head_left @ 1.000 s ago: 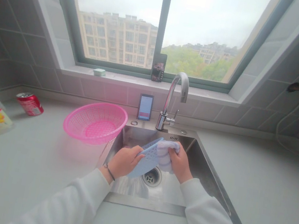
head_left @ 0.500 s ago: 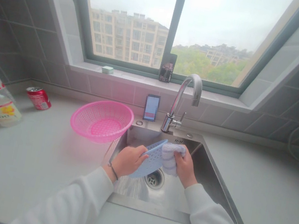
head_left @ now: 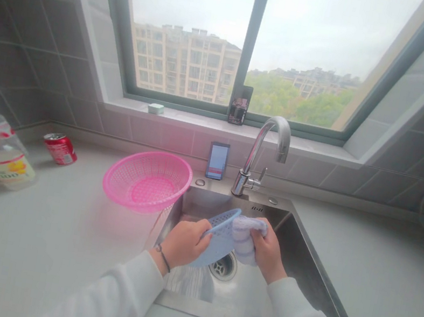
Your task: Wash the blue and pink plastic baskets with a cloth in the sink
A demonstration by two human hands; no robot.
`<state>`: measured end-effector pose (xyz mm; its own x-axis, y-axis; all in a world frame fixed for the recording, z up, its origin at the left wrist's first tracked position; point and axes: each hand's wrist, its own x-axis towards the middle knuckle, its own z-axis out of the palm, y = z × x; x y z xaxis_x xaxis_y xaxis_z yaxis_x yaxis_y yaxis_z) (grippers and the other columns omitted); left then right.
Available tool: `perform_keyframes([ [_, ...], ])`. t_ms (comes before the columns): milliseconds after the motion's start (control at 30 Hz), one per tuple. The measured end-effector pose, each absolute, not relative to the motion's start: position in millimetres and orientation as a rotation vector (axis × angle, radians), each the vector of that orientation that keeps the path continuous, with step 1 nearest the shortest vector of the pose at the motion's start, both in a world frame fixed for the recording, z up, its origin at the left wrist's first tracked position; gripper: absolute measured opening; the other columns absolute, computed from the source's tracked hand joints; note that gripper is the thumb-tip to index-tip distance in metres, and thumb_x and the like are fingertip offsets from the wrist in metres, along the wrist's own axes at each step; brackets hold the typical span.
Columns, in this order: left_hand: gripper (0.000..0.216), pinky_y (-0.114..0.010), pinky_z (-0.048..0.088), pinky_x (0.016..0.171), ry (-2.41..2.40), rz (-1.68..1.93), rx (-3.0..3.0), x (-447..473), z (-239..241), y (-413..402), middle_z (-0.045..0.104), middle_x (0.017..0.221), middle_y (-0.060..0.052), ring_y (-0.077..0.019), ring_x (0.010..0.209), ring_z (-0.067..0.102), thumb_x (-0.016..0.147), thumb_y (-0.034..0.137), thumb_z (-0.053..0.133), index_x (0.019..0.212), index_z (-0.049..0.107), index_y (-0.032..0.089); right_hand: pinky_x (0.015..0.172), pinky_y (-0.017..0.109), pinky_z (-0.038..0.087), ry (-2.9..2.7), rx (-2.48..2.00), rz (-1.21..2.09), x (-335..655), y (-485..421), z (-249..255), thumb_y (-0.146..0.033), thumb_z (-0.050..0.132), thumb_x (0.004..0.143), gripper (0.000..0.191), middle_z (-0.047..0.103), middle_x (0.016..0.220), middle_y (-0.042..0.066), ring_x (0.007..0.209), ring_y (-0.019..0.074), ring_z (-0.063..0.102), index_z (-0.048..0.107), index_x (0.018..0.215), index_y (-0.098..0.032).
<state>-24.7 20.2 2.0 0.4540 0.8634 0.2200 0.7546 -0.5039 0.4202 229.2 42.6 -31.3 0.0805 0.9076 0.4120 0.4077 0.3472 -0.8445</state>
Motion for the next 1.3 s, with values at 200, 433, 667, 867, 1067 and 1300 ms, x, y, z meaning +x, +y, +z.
perform_keyframes([
  [200,0.021,-0.028,0.043,0.069,1.439,0.612,2.414,-27.4,2.9,19.7,0.072,0.083,-0.004,-0.0213,0.080,0.070,0.098,0.035,0.046,0.093,0.061,0.021,0.066,0.033,0.046,-1.481,-1.198,0.576,220.8,47.1,-22.5,-0.072,0.059,0.079,0.051,0.061,0.073,0.001,0.069,0.0203,0.055,0.059,0.082,-0.022],
  [433,0.019,-0.028,0.041,0.068,1.447,0.630,2.359,-33.4,-2.2,16.7,0.070,0.083,-0.004,-0.0212,0.080,0.068,0.099,0.035,0.046,0.092,0.058,0.022,0.064,0.030,0.045,-1.504,-1.214,0.545,209.6,46.9,-20.0,-0.070,0.059,0.079,0.048,0.060,0.071,0.000,0.069,0.0190,0.054,0.058,0.080,-0.022],
  [667,0.017,-0.028,0.038,0.067,1.431,0.648,2.254,-38.3,-7.8,12.0,0.069,0.082,-0.004,-0.0218,0.079,0.067,0.098,0.032,0.045,0.088,0.055,0.022,0.065,0.031,0.044,-1.540,-1.237,0.547,202.5,47.0,-24.2,-0.064,0.059,0.081,0.043,0.061,0.072,0.000,0.068,0.0197,0.055,0.059,0.082,-0.022],
  [867,0.016,-0.029,0.039,0.068,1.373,0.606,2.096,-37.4,-14.5,4.0,0.067,0.076,-0.003,-0.0215,0.075,0.066,0.099,0.032,0.041,0.089,0.050,0.023,0.062,0.030,0.043,-1.558,-1.258,0.602,199.0,41.1,-26.6,-0.060,0.058,0.083,0.038,0.058,0.070,-0.001,0.066,0.0185,0.053,0.057,0.084,-0.022],
  [1067,0.016,-0.032,0.041,0.070,1.359,0.503,2.049,-37.6,-21.9,-7.3,0.067,0.083,-0.006,-0.0243,0.080,0.067,0.099,0.032,0.036,0.093,0.047,0.023,0.060,0.029,0.042,-1.609,-1.271,0.617,198.8,27.6,-25.7,-0.058,0.057,0.084,0.036,0.061,0.071,0.000,0.065,0.0180,0.054,0.058,0.085,-0.022],
  [1300,0.021,-0.033,0.041,0.073,1.453,0.507,1.924,-37.4,-20.6,-14.1,0.067,0.085,-0.009,-0.0261,0.083,0.066,0.099,0.032,0.030,0.096,0.048,0.022,0.061,0.029,0.044,-1.599,-1.347,0.571,181.6,29.3,-20.9,-0.055,0.054,0.082,0.035,0.064,0.070,0.001,0.065,0.0190,0.058,0.059,0.084,-0.021],
])
